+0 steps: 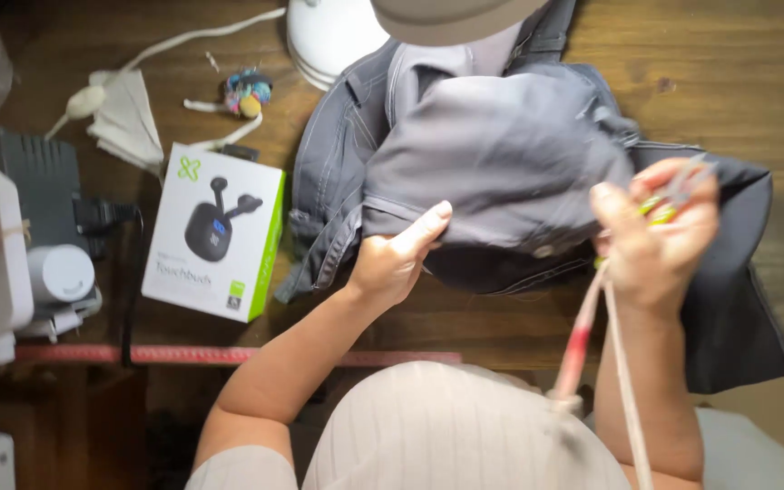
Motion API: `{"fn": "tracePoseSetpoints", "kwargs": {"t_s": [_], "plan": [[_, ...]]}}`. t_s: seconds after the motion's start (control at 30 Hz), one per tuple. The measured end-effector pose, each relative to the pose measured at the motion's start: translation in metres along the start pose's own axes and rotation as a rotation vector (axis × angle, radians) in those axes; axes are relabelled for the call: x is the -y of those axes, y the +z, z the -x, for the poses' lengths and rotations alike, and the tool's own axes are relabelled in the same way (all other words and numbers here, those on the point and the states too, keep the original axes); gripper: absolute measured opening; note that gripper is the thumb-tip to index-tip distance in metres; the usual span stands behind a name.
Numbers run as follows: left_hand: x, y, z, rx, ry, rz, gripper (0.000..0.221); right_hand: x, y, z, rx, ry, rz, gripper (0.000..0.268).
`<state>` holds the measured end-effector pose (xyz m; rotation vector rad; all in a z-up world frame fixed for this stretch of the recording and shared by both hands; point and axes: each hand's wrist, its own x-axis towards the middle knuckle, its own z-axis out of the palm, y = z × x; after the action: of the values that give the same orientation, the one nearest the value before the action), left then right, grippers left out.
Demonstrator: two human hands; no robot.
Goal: Using a seam ripper to remove stitches from a pair of pants on a workbench
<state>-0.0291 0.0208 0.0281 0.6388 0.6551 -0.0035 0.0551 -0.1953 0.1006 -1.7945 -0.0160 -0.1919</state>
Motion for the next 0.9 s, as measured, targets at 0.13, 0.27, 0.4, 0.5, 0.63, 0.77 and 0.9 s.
{"fn": "tracePoseSetpoints", "kwargs": {"t_s": [0.13, 0.27, 0.4, 0.5, 0.63, 0.77, 0.9], "plan": [[-0.048, 0.048, -0.041, 0.043, 0.326, -0.391, 0.038, 0.01, 0.019, -0.017, -0.119, 0.016, -0.144, 0.033], [-0.04, 0.048, -0.114, 0.017, -0.121, 0.202, 0.052, 0.005, 0.028, -0.034, 0.034, 0.105, 0.317, 0.026], [-0.03, 0.042, -0.119, 0.071, -0.111, 0.157, 0.048, 0.035, 0.025, -0.034, -0.001, -0.55, 0.789, 0.008], [-0.018, 0.03, -0.13, 0.156, -0.104, 0.217, 0.047, 0.075, 0.064, -0.057, 0.34, -0.549, 0.499, 0.013], [-0.004, 0.012, -0.129, 0.172, -0.146, 0.047, 0.045, -0.051, 0.082, -0.103, 0.537, -0.428, 0.688, 0.022], [-0.031, 0.03, -0.096, 0.218, 0.07, -0.463, 0.04, -0.047, 0.065, -0.099, 0.489, -0.038, 0.501, 0.028], [-0.054, 0.058, -0.074, 0.321, -0.421, -0.739, 0.033, 0.013, 0.056, -0.063, 0.236, 0.135, 0.222, 0.04]]}}
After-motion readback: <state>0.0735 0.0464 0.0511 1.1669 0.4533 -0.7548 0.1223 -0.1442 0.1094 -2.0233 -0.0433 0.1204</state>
